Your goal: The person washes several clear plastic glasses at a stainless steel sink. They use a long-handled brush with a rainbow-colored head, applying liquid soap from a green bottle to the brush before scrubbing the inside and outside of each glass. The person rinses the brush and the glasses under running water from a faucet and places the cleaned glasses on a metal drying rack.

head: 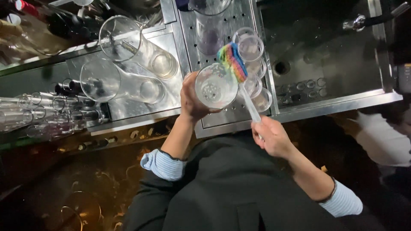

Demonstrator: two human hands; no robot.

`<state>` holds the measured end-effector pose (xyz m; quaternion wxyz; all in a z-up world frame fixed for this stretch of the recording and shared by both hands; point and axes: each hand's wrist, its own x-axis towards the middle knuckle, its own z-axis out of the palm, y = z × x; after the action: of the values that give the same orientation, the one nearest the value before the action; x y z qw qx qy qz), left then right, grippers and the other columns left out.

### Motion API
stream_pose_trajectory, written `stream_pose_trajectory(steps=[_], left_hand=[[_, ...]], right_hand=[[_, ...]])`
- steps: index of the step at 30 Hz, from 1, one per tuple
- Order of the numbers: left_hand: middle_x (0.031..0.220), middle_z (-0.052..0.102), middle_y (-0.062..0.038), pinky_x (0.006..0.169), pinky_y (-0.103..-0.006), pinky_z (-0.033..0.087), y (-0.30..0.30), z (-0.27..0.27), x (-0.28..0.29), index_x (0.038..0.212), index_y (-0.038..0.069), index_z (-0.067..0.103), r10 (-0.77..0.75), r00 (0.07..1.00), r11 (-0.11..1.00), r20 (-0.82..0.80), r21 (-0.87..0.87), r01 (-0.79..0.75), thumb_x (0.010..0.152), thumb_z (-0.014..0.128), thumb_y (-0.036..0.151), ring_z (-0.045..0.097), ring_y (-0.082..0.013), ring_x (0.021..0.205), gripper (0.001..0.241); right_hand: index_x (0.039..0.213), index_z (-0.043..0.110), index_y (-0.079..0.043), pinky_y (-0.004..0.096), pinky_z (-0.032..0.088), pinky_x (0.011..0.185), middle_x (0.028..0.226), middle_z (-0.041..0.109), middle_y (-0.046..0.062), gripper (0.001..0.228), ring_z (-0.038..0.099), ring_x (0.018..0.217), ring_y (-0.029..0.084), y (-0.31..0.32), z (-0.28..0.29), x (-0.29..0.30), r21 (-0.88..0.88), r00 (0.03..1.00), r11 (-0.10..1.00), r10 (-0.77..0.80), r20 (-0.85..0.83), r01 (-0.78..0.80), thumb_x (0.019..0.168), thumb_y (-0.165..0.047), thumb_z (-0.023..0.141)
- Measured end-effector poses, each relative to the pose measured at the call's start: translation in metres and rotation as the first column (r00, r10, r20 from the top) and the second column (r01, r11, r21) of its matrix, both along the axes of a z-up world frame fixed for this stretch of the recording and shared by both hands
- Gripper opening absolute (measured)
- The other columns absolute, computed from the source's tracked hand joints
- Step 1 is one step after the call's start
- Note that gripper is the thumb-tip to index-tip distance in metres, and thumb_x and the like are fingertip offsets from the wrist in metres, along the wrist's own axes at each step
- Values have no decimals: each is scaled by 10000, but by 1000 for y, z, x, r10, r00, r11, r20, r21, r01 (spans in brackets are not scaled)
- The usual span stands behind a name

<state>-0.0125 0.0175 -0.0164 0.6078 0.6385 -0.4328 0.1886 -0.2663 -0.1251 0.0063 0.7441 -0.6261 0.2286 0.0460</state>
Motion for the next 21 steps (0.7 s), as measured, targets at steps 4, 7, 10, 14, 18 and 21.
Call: stream_pose_trajectory(steps=[4,7,10,14,18,21], left_hand=[[1276,629,-226,1031,-481,512,-5,3,-6,1326,-48,498,-16,1000,1000,14,25,16,528,884,669,637,-402,1168,1140],[1227,553,-219,1010,-519,490,-8,28,-19,1335,-24,415,81,991,995,107,45,-87,617,897,659,577,-408,1113,1102],[1125,508,-216,916,-494,501,-12,22,-17,1362,11,331,129,987,990,101,47,-134,593,962,620,565,-372,1000,1167],[1113,559,-199,902,-415,502,-10,1,-20,1324,66,396,106,988,994,114,-25,-104,688,895,653,578,-315,998,999],[1116,676,-332,896,-495,531,-10,-4,-14,1371,4,331,-119,990,979,80,-156,131,569,1014,523,660,-451,991,1175],[1416,527,-383,1085,-579,432,-13,17,-26,1608,-22,69,-293,955,949,-40,-132,285,843,738,627,527,-518,1317,1206]], right_hand=[[823,585,-78,309,412,522,446,516,76,306,506,441,206,0,-22,6,-104,997,994,22,-72,-30,1052,-238,459],[877,607,-53,378,470,618,592,544,118,315,569,621,233,0,-33,-10,-248,992,961,123,-15,-123,1054,-288,495],[1063,573,-8,286,419,557,575,511,93,307,532,563,165,-6,3,-3,-134,981,990,72,179,-48,1067,-282,435],[967,599,-55,223,395,447,479,539,34,333,492,426,126,-24,7,1,-156,985,985,98,142,-75,1108,-276,394],[951,590,-28,412,431,501,507,601,111,190,578,484,354,-29,-12,-7,-466,943,822,253,-215,-327,1026,-82,424],[953,630,-122,269,433,534,584,613,20,167,547,516,133,-37,23,-12,-245,985,955,170,-2,-166,1040,-128,487]])
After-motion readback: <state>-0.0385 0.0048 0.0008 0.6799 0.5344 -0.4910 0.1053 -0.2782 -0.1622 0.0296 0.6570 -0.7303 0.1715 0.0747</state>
